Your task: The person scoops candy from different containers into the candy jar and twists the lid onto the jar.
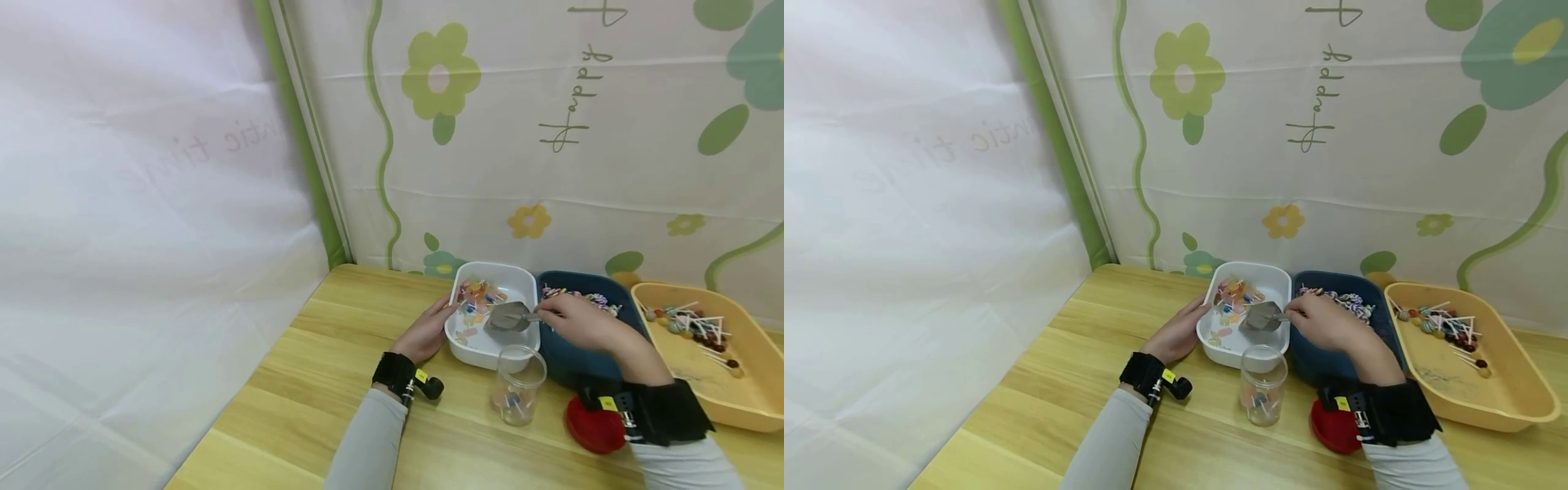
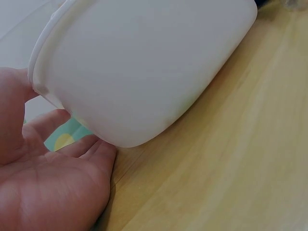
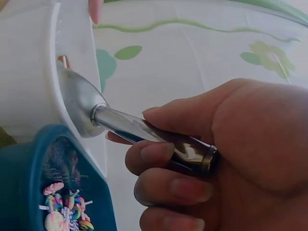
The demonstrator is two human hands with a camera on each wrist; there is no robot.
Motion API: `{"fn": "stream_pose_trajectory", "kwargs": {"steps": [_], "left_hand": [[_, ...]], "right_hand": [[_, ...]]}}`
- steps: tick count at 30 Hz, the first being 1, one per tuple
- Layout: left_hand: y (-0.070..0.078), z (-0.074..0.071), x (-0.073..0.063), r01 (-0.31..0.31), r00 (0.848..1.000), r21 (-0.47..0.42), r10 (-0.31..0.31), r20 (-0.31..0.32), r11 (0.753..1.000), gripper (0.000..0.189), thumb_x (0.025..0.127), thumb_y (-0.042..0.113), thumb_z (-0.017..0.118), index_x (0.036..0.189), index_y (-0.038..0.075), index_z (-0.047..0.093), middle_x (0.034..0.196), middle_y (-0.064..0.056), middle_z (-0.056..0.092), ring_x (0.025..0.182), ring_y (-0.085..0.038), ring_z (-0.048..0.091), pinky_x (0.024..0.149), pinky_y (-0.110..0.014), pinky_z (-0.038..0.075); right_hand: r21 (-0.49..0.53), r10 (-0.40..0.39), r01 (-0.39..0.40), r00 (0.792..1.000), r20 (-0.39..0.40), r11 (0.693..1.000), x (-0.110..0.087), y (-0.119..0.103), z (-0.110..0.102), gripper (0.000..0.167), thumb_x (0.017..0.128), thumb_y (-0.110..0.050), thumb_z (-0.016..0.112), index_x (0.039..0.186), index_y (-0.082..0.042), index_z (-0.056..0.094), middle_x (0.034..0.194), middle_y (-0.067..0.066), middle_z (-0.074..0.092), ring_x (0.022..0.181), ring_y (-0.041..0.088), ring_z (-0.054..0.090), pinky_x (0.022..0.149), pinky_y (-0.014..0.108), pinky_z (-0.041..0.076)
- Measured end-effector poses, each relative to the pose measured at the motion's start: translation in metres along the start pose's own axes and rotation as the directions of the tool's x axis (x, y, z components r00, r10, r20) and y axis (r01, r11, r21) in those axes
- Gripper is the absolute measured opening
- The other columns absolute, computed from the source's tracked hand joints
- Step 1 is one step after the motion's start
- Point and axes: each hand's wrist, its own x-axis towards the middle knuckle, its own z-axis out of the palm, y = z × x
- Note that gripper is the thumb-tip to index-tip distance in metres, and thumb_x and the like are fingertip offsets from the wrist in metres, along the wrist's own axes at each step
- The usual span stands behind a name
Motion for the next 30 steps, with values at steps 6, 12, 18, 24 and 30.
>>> {"fn": "stream_pose_trajectory", "kwargs": {"steps": [6, 12, 18, 24, 30], "left_hand": [[0.001, 0.001, -0.001, 0.012, 1.0, 0.005, -0.012, -0.016, 1.0, 0.056, 0.111, 0.029, 0.046, 0.164, 0.018, 0.028, 0.168, -0.004, 0.027, 0.152, -0.021, 0.028, 0.124, -0.041, 0.024], [0.0, 0.001, -0.001, 0.022, 0.999, -0.003, -0.022, -0.038, 1.0, 0.058, 0.111, 0.031, 0.046, 0.164, 0.019, 0.027, 0.168, -0.006, 0.027, 0.152, -0.021, 0.028, 0.125, -0.041, 0.023], [0.0, 0.002, -0.001, 0.011, 0.999, 0.0, -0.011, -0.032, 1.0, 0.058, 0.111, 0.031, 0.047, 0.164, 0.018, 0.027, 0.168, -0.006, 0.024, 0.153, -0.022, 0.025, 0.125, -0.042, 0.021], [0.001, 0.003, -0.002, 0.023, 0.999, -0.005, -0.023, -0.048, 1.0, 0.057, 0.111, 0.03, 0.048, 0.163, 0.018, 0.029, 0.169, -0.005, 0.024, 0.153, -0.021, 0.022, 0.126, -0.041, 0.02], [0.001, 0.003, -0.002, 0.024, 0.998, 0.0, -0.024, -0.059, 1.0, 0.056, 0.111, 0.029, 0.046, 0.163, 0.018, 0.028, 0.169, -0.005, 0.023, 0.154, -0.022, 0.022, 0.126, -0.042, 0.02]], "right_hand": [[0.061, -0.004, 0.002, 0.999, 0.037, 0.998, 0.005, 0.001, 0.007, 0.024, 0.103, -0.008, 0.057, 0.113, 0.006, 0.074, 0.099, 0.01, 0.071, 0.081, 0.016, 0.056, 0.069, 0.034, 0.049], [0.105, -0.001, -0.007, 0.998, 0.07, 0.994, 0.013, 0.002, 0.018, 0.028, 0.104, -0.008, 0.055, 0.119, 0.01, 0.071, 0.099, 0.013, 0.07, 0.076, 0.016, 0.053, 0.064, 0.03, 0.044], [0.114, 0.009, -0.017, 0.998, 0.067, 0.993, 0.017, 0.002, 0.023, 0.029, 0.103, -0.009, 0.056, 0.122, 0.008, 0.07, 0.097, 0.013, 0.072, 0.074, 0.017, 0.056, 0.063, 0.031, 0.046], [0.227, -0.009, -0.012, 0.996, 0.09, 0.974, 0.019, 0.005, 0.027, 0.032, 0.105, -0.006, 0.051, 0.128, 0.008, 0.066, 0.082, 0.005, 0.06, 0.06, 0.013, 0.044, 0.056, 0.028, 0.039], [0.395, -0.049, 0.003, 0.993, 0.106, 0.919, 0.018, 0.014, 0.025, 0.033, 0.108, -0.006, 0.046, 0.13, 0.011, 0.063, 0.073, 0.005, 0.051, 0.054, 0.012, 0.042, 0.05, 0.027, 0.037]]}}
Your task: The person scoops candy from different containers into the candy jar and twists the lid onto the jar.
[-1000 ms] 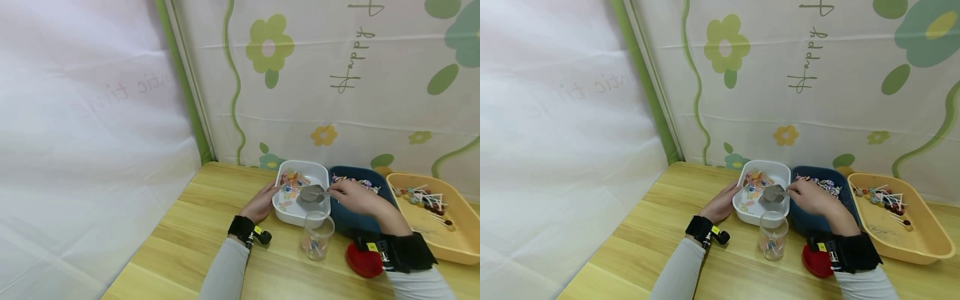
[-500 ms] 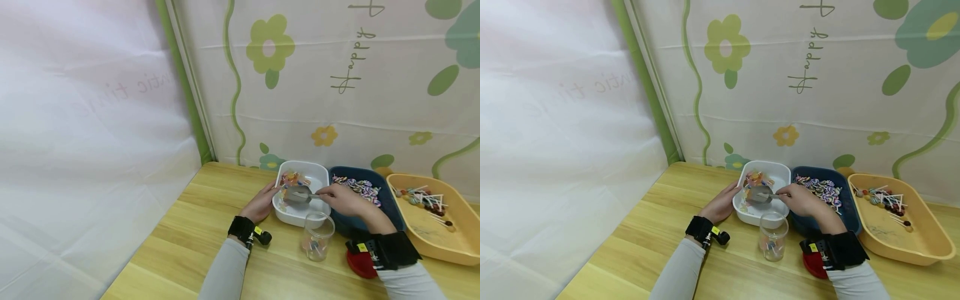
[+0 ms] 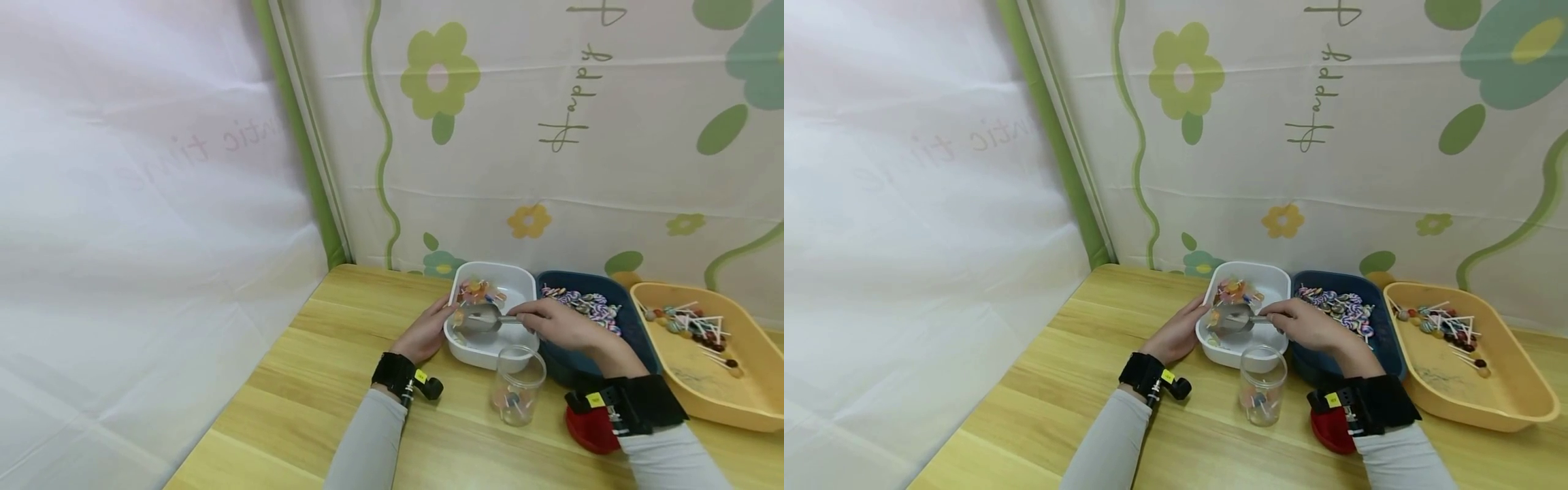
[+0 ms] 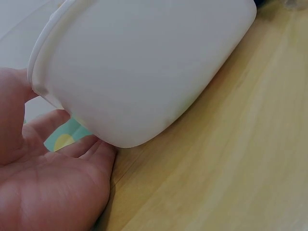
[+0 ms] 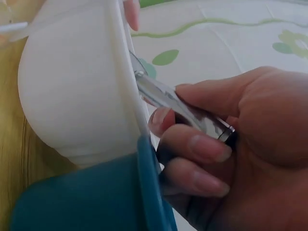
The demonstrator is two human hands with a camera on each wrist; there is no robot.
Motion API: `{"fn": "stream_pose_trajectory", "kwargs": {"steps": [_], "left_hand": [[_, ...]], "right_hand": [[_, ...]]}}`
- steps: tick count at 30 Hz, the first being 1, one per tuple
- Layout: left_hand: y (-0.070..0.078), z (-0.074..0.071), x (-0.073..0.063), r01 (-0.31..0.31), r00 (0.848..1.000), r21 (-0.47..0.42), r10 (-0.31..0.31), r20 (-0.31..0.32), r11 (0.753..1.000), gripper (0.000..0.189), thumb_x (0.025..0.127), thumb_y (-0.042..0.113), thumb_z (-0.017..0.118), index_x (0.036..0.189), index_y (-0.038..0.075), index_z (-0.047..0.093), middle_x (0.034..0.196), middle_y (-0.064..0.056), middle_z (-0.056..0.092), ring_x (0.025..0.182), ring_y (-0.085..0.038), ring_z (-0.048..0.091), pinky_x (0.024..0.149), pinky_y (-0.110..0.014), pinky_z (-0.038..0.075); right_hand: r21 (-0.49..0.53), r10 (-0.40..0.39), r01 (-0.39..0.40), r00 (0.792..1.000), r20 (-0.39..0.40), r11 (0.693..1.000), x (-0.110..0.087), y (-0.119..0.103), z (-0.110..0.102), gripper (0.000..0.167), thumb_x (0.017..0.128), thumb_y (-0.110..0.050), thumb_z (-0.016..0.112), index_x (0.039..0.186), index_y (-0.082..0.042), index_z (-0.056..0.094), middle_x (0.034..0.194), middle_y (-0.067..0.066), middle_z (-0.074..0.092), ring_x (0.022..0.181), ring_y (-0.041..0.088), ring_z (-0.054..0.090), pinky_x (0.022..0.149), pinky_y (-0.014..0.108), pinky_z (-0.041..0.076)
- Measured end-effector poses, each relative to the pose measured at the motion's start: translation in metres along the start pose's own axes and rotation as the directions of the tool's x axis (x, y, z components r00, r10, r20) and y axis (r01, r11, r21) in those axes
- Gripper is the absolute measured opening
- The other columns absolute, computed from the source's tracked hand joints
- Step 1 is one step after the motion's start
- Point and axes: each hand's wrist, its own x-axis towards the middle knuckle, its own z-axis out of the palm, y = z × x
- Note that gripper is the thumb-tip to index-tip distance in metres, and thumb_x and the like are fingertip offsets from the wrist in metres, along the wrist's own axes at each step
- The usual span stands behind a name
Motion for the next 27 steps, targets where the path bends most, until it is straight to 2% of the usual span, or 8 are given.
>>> {"fn": "stream_pose_trajectory", "kwargs": {"steps": [4, 9, 17, 27], "left_hand": [[-0.001, -0.001, 0.001, -0.002, 1.0, 0.004, 0.002, -0.006, 1.0, 0.055, 0.112, 0.029, 0.044, 0.163, 0.017, 0.028, 0.169, -0.006, 0.023, 0.154, -0.022, 0.022, 0.126, -0.043, 0.02], [-0.003, -0.001, 0.002, -0.017, 1.0, 0.023, 0.017, 0.005, 1.0, 0.054, 0.113, 0.03, 0.041, 0.164, 0.018, 0.028, 0.169, -0.006, 0.022, 0.154, -0.022, 0.021, 0.126, -0.044, 0.019], [-0.004, -0.002, 0.002, -0.028, 0.999, 0.043, 0.027, 0.019, 0.999, 0.055, 0.113, 0.033, 0.039, 0.164, 0.018, 0.026, 0.169, -0.004, 0.024, 0.154, -0.022, 0.022, 0.126, -0.044, 0.019], [-0.004, -0.002, 0.003, -0.023, 0.999, 0.024, 0.022, 0.023, 0.999, 0.056, 0.113, 0.034, 0.04, 0.164, 0.018, 0.026, 0.168, -0.003, 0.026, 0.153, -0.021, 0.024, 0.125, -0.042, 0.02]], "right_hand": [[0.101, 0.038, -0.043, 0.998, 0.052, 0.994, -0.003, 0.003, -0.004, 0.034, 0.11, -0.012, 0.045, 0.132, 0.008, 0.062, 0.073, 0.005, 0.05, 0.054, 0.014, 0.042, 0.05, 0.027, 0.038], [0.172, 0.07, -0.088, 0.992, 0.107, 0.981, -0.006, 0.005, -0.01, 0.036, 0.111, -0.018, 0.045, 0.134, 0.006, 0.06, 0.076, 0.007, 0.051, 0.054, 0.016, 0.041, 0.05, 0.026, 0.037], [0.196, 0.052, -0.082, 0.987, 0.155, 0.977, -0.01, 0.01, -0.014, 0.038, 0.111, -0.021, 0.046, 0.136, 0.004, 0.059, 0.076, 0.008, 0.051, 0.056, 0.016, 0.042, 0.05, 0.026, 0.038], [0.282, 0.047, -0.096, 0.983, 0.176, 0.955, -0.013, 0.016, -0.018, 0.042, 0.112, -0.024, 0.045, 0.14, 0.005, 0.054, 0.082, 0.011, 0.053, 0.058, 0.021, 0.045, 0.05, 0.028, 0.037]]}}
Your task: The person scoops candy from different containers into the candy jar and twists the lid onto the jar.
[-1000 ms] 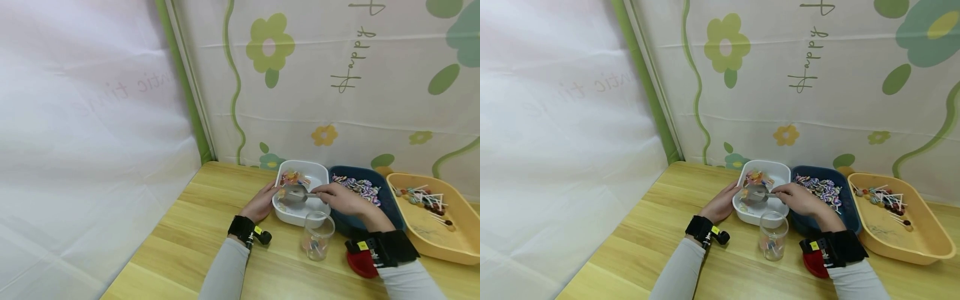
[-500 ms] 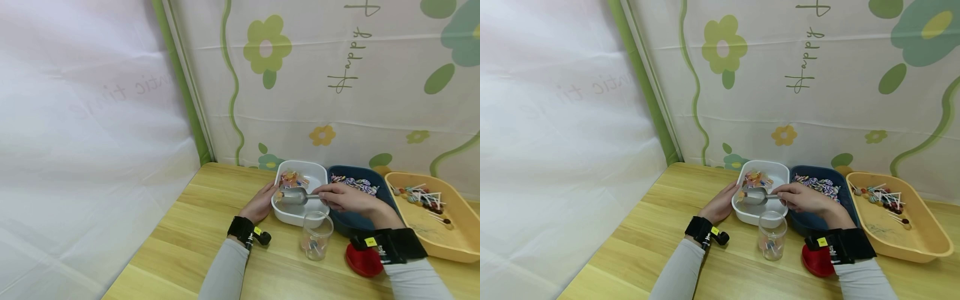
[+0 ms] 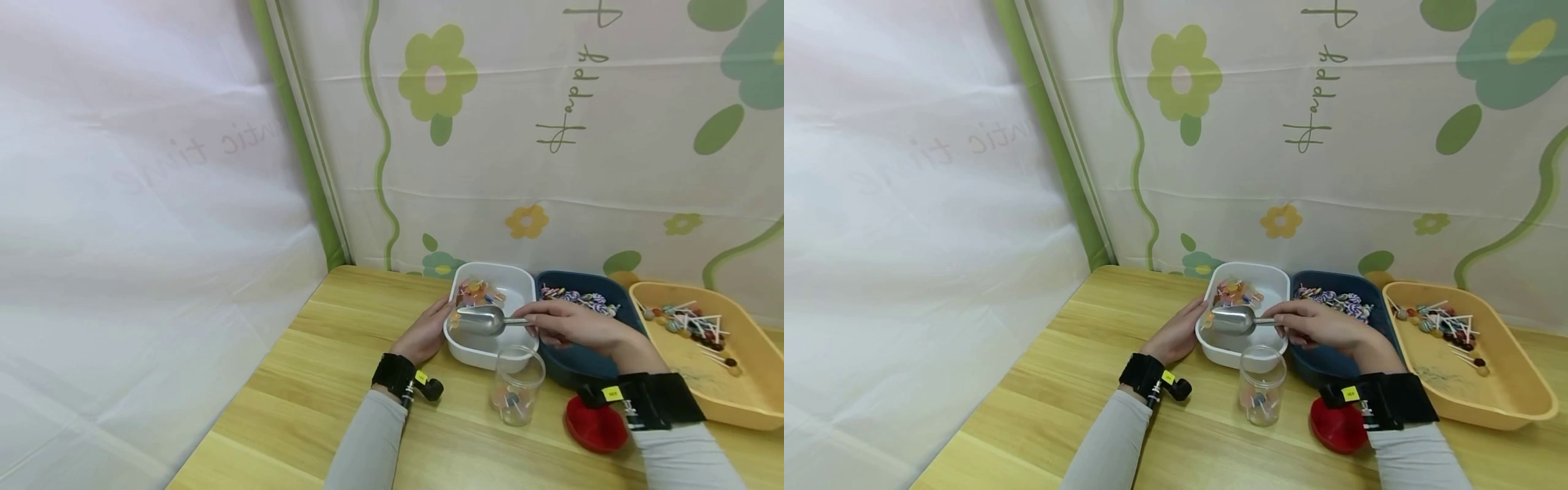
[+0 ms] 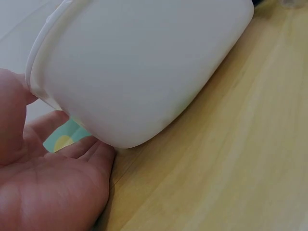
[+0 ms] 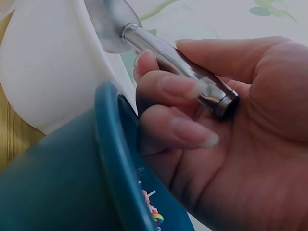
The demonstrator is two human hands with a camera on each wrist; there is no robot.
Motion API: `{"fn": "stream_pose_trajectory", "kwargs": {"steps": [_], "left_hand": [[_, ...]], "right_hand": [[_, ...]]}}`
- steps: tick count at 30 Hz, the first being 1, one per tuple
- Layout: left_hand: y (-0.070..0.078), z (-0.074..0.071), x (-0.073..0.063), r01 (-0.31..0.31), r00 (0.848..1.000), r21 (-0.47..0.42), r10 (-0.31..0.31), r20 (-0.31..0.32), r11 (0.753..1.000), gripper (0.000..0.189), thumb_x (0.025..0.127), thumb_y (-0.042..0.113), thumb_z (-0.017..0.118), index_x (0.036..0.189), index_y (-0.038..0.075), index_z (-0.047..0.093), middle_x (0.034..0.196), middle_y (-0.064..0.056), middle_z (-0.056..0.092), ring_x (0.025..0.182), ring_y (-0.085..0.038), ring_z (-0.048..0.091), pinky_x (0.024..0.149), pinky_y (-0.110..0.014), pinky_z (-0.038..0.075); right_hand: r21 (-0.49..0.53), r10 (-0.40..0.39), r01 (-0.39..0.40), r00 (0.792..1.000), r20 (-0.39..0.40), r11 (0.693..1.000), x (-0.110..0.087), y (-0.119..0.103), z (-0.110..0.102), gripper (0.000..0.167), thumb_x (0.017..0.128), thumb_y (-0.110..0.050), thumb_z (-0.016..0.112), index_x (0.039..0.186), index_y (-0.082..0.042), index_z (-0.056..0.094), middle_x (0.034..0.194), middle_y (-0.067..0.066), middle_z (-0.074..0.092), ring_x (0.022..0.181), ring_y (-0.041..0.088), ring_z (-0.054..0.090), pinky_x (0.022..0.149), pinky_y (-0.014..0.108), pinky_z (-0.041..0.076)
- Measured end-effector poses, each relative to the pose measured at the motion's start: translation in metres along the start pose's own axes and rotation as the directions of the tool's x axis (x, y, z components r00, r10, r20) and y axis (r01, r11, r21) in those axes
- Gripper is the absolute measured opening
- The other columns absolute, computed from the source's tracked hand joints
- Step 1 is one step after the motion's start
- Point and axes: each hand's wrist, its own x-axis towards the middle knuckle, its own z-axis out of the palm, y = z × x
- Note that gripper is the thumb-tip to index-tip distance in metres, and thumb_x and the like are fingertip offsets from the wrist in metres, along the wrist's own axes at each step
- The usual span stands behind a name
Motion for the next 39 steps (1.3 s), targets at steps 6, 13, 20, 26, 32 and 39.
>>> {"fn": "stream_pose_trajectory", "kwargs": {"steps": [6, 13, 20, 26, 32, 39], "left_hand": [[0.001, 0.001, 0.0, -0.02, 1.0, 0.029, 0.019, 0.013, 0.999, 0.056, 0.113, 0.033, 0.037, 0.164, 0.016, 0.024, 0.169, -0.003, 0.024, 0.154, -0.02, 0.021, 0.126, -0.041, 0.018], [0.001, 0.001, 0.001, -0.066, 0.997, 0.056, 0.064, 0.046, 0.996, 0.054, 0.115, 0.032, 0.031, 0.164, 0.012, 0.022, 0.17, -0.002, 0.02, 0.156, -0.02, 0.013, 0.127, -0.04, 0.014], [0.001, 0.002, 0.0, -0.053, 0.998, 0.07, 0.052, 0.025, 0.996, 0.055, 0.114, 0.035, 0.033, 0.164, 0.014, 0.024, 0.17, -0.002, 0.022, 0.156, -0.02, 0.014, 0.127, -0.041, 0.014], [0.0, 0.003, -0.001, -0.03, 1.0, 0.063, 0.03, -0.001, 0.998, 0.055, 0.114, 0.034, 0.035, 0.164, 0.015, 0.026, 0.169, -0.003, 0.024, 0.155, -0.02, 0.018, 0.126, -0.041, 0.016], [0.001, 0.005, -0.001, -0.011, 1.0, 0.055, 0.012, -0.018, 0.998, 0.056, 0.113, 0.034, 0.038, 0.164, 0.015, 0.025, 0.169, -0.005, 0.023, 0.155, -0.021, 0.019, 0.126, -0.041, 0.017], [0.001, 0.004, -0.003, -0.034, 0.999, 0.033, 0.033, 0.015, 0.999, 0.055, 0.113, 0.033, 0.039, 0.164, 0.016, 0.027, 0.168, -0.003, 0.027, 0.154, -0.021, 0.021, 0.126, -0.041, 0.018]], "right_hand": [[0.013, 0.003, -0.003, 1.0, 0.004, 1.0, -0.001, 0.004, -0.002, 0.043, 0.112, -0.024, 0.044, 0.143, 0.005, 0.052, 0.075, 0.01, 0.049, 0.059, 0.022, 0.047, 0.051, 0.029, 0.038], [0.016, -0.012, 0.012, 1.0, 0.023, 1.0, -0.001, 0.007, -0.004, 0.045, 0.112, -0.024, 0.043, 0.144, 0.007, 0.051, 0.072, 0.01, 0.047, 0.058, 0.021, 0.046, 0.05, 0.03, 0.037], [0.033, -0.049, 0.048, 0.998, 0.03, 0.998, -0.002, 0.012, -0.007, 0.043, 0.113, -0.022, 0.041, 0.142, 0.007, 0.052, 0.075, 0.012, 0.049, 0.058, 0.021, 0.047, 0.052, 0.026, 0.041], [0.063, -0.05, 0.048, 0.998, 0.028, 0.997, -0.003, 0.016, -0.009, 0.044, 0.113, -0.023, 0.04, 0.145, 0.006, 0.049, 0.075, 0.01, 0.047, 0.058, 0.018, 0.046, 0.052, 0.025, 0.041], [0.068, -0.069, 0.068, 0.997, 0.017, 0.995, -0.002, 0.018, -0.009, 0.044, 0.113, -0.023, 0.039, 0.145, 0.008, 0.048, 0.075, 0.009, 0.048, 0.058, 0.02, 0.045, 0.051, 0.027, 0.041], [0.053, -0.051, 0.055, 0.996, -0.067, 0.997, -0.006, 0.02, -0.012, 0.046, 0.113, -0.026, 0.04, 0.146, 0.004, 0.048, 0.08, 0.012, 0.051, 0.062, 0.02, 0.049, 0.053, 0.028, 0.043]]}}
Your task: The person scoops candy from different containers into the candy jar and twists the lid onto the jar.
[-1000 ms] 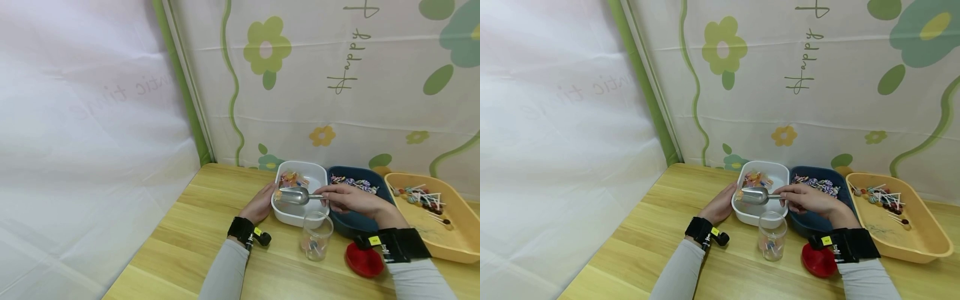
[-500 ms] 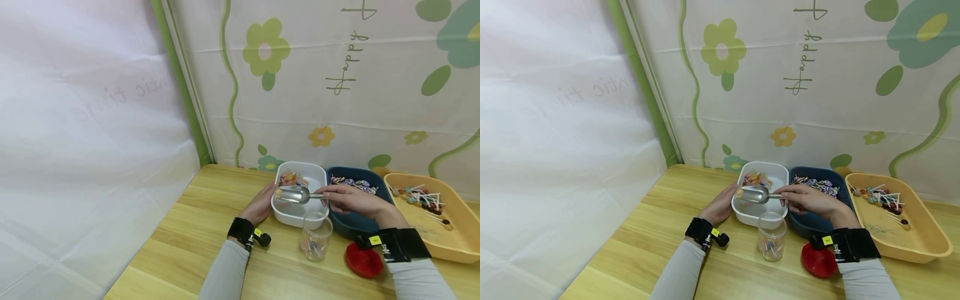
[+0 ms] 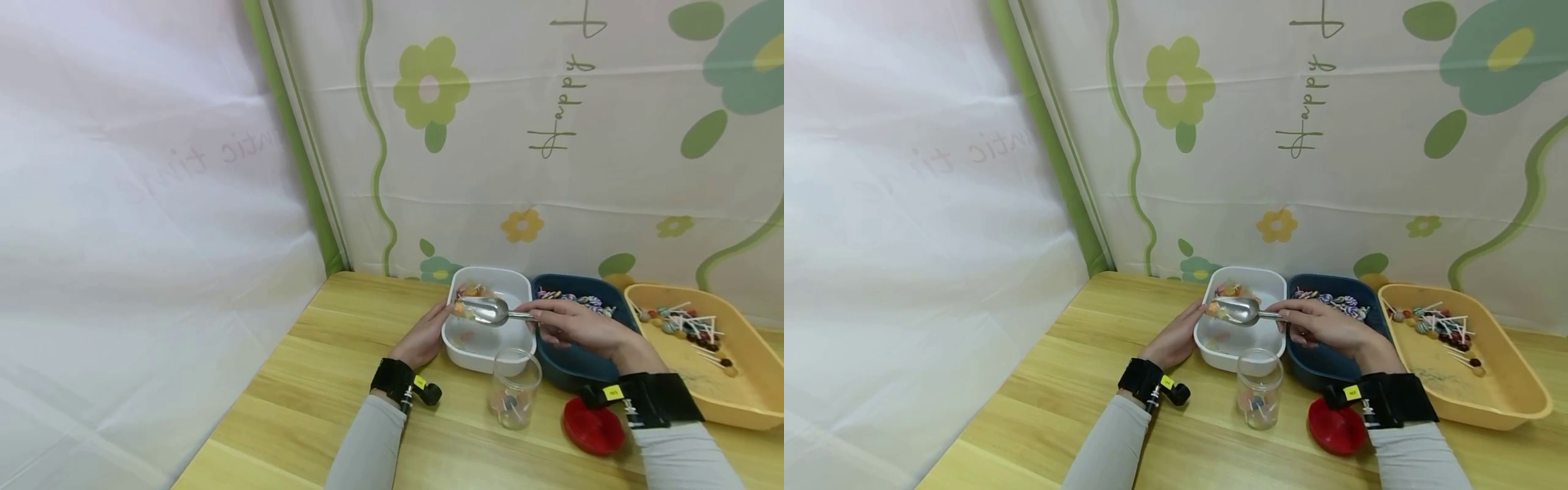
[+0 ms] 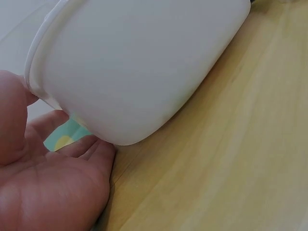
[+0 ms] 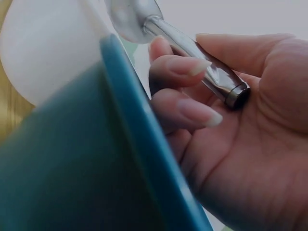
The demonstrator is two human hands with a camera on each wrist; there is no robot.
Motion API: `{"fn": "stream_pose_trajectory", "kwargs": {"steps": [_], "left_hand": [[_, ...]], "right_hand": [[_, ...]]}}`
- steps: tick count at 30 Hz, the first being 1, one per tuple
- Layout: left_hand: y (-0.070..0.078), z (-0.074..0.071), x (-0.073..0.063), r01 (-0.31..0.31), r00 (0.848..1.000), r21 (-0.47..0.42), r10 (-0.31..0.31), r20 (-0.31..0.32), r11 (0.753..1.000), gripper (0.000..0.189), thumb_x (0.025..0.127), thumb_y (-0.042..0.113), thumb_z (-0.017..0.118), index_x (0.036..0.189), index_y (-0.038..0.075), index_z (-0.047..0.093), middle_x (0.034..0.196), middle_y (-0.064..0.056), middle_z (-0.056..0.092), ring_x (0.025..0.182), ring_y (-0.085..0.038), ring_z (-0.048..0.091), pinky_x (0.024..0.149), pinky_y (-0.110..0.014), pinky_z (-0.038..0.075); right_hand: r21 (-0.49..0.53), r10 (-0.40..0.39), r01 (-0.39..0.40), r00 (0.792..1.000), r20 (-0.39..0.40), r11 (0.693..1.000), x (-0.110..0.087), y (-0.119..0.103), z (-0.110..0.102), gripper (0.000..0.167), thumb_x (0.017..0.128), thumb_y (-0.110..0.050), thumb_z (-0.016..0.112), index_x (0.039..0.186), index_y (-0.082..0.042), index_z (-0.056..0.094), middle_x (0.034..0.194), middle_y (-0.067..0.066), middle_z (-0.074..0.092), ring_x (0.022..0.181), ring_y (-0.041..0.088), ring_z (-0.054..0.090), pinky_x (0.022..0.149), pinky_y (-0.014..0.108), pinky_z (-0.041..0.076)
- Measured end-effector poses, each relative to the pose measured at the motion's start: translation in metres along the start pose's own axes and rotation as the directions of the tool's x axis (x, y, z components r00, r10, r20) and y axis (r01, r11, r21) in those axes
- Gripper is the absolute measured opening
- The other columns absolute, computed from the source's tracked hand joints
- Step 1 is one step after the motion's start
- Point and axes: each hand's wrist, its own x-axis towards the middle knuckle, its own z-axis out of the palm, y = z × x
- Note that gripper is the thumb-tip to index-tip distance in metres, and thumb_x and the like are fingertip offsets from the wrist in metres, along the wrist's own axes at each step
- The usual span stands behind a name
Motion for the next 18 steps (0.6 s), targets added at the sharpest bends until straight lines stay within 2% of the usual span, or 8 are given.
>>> {"fn": "stream_pose_trajectory", "kwargs": {"steps": [5, 10, 12, 15, 18], "left_hand": [[-0.001, 0.0, 0.0, -0.007, 1.0, -0.002, 0.007, 0.012, 1.0, 0.053, 0.113, 0.033, 0.038, 0.163, 0.018, 0.029, 0.168, -0.003, 0.026, 0.155, -0.022, 0.02, 0.126, -0.042, 0.017], [-0.001, -0.001, 0.002, 0.013, 1.0, -0.004, -0.013, -0.003, 1.0, 0.055, 0.113, 0.033, 0.039, 0.164, 0.017, 0.025, 0.169, -0.005, 0.025, 0.154, -0.022, 0.022, 0.126, -0.04, 0.019], [-0.001, -0.001, 0.002, 0.015, 1.0, -0.01, -0.015, 0.003, 1.0, 0.054, 0.113, 0.032, 0.037, 0.164, 0.016, 0.025, 0.168, -0.005, 0.026, 0.154, -0.022, 0.024, 0.126, -0.041, 0.02], [0.0, -0.002, 0.002, 0.011, 0.999, -0.012, -0.011, 0.03, 1.0, 0.053, 0.114, 0.03, 0.034, 0.164, 0.016, 0.025, 0.169, -0.005, 0.025, 0.153, -0.022, 0.025, 0.125, -0.041, 0.021], [-0.001, -0.002, 0.003, 0.003, 0.999, -0.012, -0.002, 0.05, 1.0, 0.052, 0.115, 0.029, 0.032, 0.164, 0.016, 0.024, 0.169, -0.005, 0.023, 0.154, -0.022, 0.024, 0.126, -0.041, 0.02]], "right_hand": [[-0.008, -0.026, 0.025, 0.993, -0.112, 1.0, -0.008, -0.004, -0.007, 0.044, 0.112, -0.028, 0.043, 0.145, -0.001, 0.052, 0.096, 0.021, 0.057, 0.07, 0.026, 0.055, 0.056, 0.03, 0.047], [0.033, -0.136, 0.143, 0.979, -0.152, 0.989, -0.022, -0.014, -0.018, 0.039, 0.113, -0.021, 0.039, 0.143, 0.001, 0.052, 0.091, 0.014, 0.06, 0.067, 0.028, 0.051, 0.052, 0.032, 0.046], [0.065, -0.205, 0.217, 0.966, -0.156, 0.974, -0.029, -0.018, -0.023, 0.038, 0.114, -0.016, 0.036, 0.142, 0.003, 0.051, 0.086, 0.009, 0.058, 0.063, 0.028, 0.044, 0.049, 0.036, 0.037], [0.109, -0.292, 0.312, 0.942, -0.168, 0.944, -0.041, -0.026, -0.028, 0.037, 0.113, -0.009, 0.031, 0.14, 0.006, 0.052, 0.085, 0.007, 0.054, 0.063, 0.031, 0.035, 0.052, 0.043, 0.028], [0.1, -0.33, 0.353, 0.924, -0.195, 0.93, -0.054, -0.033, -0.033, 0.036, 0.113, -0.004, 0.03, 0.138, 0.007, 0.053, 0.086, 0.007, 0.054, 0.063, 0.032, 0.032, 0.055, 0.045, 0.024]]}}
